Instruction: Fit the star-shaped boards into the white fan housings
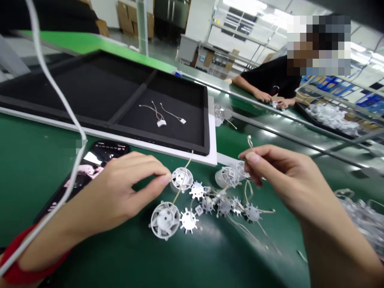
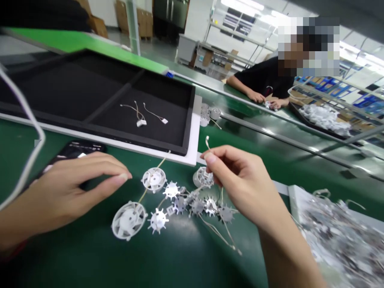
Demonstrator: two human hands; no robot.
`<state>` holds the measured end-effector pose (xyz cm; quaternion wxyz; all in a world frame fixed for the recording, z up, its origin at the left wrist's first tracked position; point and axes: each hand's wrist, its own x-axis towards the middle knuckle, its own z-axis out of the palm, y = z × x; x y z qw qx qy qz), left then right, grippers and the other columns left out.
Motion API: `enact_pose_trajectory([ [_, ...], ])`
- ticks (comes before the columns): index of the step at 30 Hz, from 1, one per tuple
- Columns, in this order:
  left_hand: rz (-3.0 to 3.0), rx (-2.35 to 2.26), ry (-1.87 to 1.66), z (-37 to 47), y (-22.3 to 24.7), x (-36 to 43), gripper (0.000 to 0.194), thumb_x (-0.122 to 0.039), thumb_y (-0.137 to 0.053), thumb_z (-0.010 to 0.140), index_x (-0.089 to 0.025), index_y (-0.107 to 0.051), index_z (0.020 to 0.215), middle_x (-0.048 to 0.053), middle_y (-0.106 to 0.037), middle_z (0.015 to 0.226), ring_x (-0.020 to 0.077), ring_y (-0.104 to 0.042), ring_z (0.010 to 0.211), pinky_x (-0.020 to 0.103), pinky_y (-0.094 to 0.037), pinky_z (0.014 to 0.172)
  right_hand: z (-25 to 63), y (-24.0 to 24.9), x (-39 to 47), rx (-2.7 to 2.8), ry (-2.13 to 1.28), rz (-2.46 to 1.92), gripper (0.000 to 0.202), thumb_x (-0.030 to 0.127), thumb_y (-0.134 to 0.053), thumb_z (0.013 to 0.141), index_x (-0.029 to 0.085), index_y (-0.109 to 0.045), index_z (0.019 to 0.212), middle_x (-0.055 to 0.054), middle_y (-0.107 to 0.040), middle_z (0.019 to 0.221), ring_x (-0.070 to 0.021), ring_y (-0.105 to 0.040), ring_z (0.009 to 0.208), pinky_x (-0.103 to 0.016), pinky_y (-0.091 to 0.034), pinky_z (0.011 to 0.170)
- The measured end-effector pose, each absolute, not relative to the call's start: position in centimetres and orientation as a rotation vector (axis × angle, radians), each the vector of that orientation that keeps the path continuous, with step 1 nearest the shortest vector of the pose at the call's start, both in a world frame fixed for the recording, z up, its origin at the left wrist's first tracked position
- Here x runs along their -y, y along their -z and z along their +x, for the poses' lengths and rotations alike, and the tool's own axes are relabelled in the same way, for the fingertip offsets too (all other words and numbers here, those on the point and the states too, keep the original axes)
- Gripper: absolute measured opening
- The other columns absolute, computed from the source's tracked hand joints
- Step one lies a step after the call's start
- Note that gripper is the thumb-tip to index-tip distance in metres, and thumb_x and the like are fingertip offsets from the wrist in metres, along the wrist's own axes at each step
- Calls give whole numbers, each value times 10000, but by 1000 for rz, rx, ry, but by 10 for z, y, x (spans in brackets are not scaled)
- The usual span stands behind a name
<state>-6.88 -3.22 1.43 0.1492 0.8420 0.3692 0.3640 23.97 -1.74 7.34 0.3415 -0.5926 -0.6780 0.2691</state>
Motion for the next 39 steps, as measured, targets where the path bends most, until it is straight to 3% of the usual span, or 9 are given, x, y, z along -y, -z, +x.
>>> enact_pose_trajectory([
  [6,2479,-1047,-959,-68,-10,27,179,-320,-556,1097,-299,-696,988,-114,-778,965,146,-712,866,264,-521,810,233,-74,22,1871,-542,-1405,153,333,-751,947,265,-807,822,4,-791,900,-127,-659,753,-235,-495,638],
  [14,2474,-1186,-893,-67,-14,33,193,-344,-559,1109,-274,-709,1010,-61,-773,982,163,-675,891,248,-550,891,235,-74,11,1641,-756,-1390,223,362,-799,932,214,-777,766,16,-697,634,-109,-588,538,-235,-468,489],
  [16,2448,-1176,-917,-67,-13,34,165,-325,-585,1091,-274,-711,997,-67,-767,973,162,-668,880,249,-546,896,236,-72,6,1531,-795,-1338,124,344,-807,928,220,-803,940,-3,-790,806,-142,-715,682,-251,-571,587],
  [19,2379,-1198,-962,-66,-9,34,124,-292,-615,1076,-282,-699,984,-81,-751,988,161,-663,918,261,-510,928,237,-71,4,1443,-793,-1288,474,286,-830,895,238,-703,1350,-31,-825,1182,-196,-795,1023,-302,-655,813],
  [21,2375,-1205,-983,-65,-7,34,104,-290,-632,1075,-295,-692,990,-93,-744,999,159,-658,939,262,-488,930,239,-73,6,1501,-823,-1320,574,306,-839,891,220,-657,1429,-46,-829,1182,-211,-805,977,-332,-658,815],
  [26,2394,-1122,-1012,-63,-6,33,98,-235,-659,1048,-308,-711,1008,-127,-732,994,127,-655,918,208,-454,909,248,-82,19,2025,-733,-1564,244,392,-690,1012,196,-797,1111,-52,-832,969,-219,-765,806,-337,-575,665],
  [32,2492,-1103,-930,-65,-5,29,101,-299,-626,1073,-292,-716,1027,-106,-753,988,142,-675,887,215,-486,885,249,-68,22,2649,-601,-1659,248,227,-723,980,195,-790,1217,-108,-797,1265,-335,-735,1167,-448,-561,950],
  [36,2580,-1042,-967,-67,2,23,186,-426,-572,1113,-328,-711,1039,-114,-768,958,130,-705,844,204,-512,818,248,-67,21,2689,-625,-1705,198,166,-649,1001,214,-833,944,-67,-830,970,-267,-770,875,-361,-545,759],
  [39,2603,-1028,-978,-68,5,21,218,-456,-553,1125,-328,-703,1033,-121,-766,945,110,-705,830,178,-504,826,246,-77,23,2539,-643,-1655,235,182,-600,1036,216,-821,963,-31,-831,986,-209,-756,842,-310,-525,705],
])
